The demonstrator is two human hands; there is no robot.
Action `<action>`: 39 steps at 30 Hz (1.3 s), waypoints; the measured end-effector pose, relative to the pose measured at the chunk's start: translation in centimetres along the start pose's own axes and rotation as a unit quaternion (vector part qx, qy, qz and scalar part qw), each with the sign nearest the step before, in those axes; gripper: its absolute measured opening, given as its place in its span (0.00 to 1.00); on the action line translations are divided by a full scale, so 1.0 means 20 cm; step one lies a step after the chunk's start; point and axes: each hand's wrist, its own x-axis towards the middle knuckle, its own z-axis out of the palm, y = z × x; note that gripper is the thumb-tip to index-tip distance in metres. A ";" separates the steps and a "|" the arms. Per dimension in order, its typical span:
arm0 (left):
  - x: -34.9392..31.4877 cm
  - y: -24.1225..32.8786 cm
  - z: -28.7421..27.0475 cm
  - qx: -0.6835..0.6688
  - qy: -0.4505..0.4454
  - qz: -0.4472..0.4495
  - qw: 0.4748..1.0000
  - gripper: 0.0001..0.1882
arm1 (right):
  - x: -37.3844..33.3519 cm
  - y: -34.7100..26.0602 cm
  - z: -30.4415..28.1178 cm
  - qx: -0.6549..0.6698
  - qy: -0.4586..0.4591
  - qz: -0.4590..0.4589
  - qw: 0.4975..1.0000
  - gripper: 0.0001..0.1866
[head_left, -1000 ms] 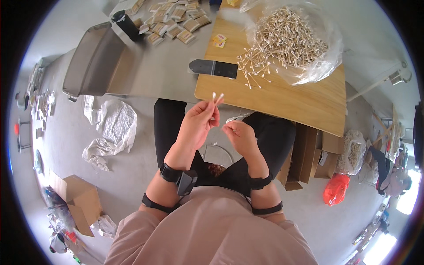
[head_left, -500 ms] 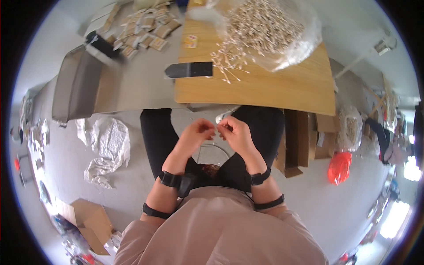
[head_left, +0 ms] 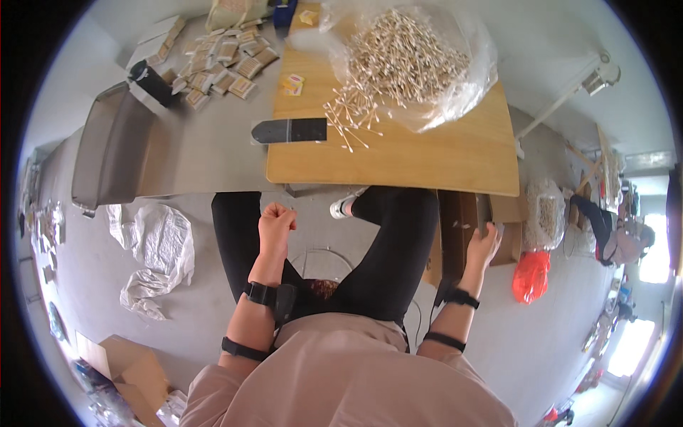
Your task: The person is seen picking up Q-tips and organizing them into a container/packaging.
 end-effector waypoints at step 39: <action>-0.13 -0.03 -0.62 -0.506 -0.062 0.126 0.851 0.23 | -0.21 -0.72 0.45 0.858 -0.395 0.245 0.217 0.11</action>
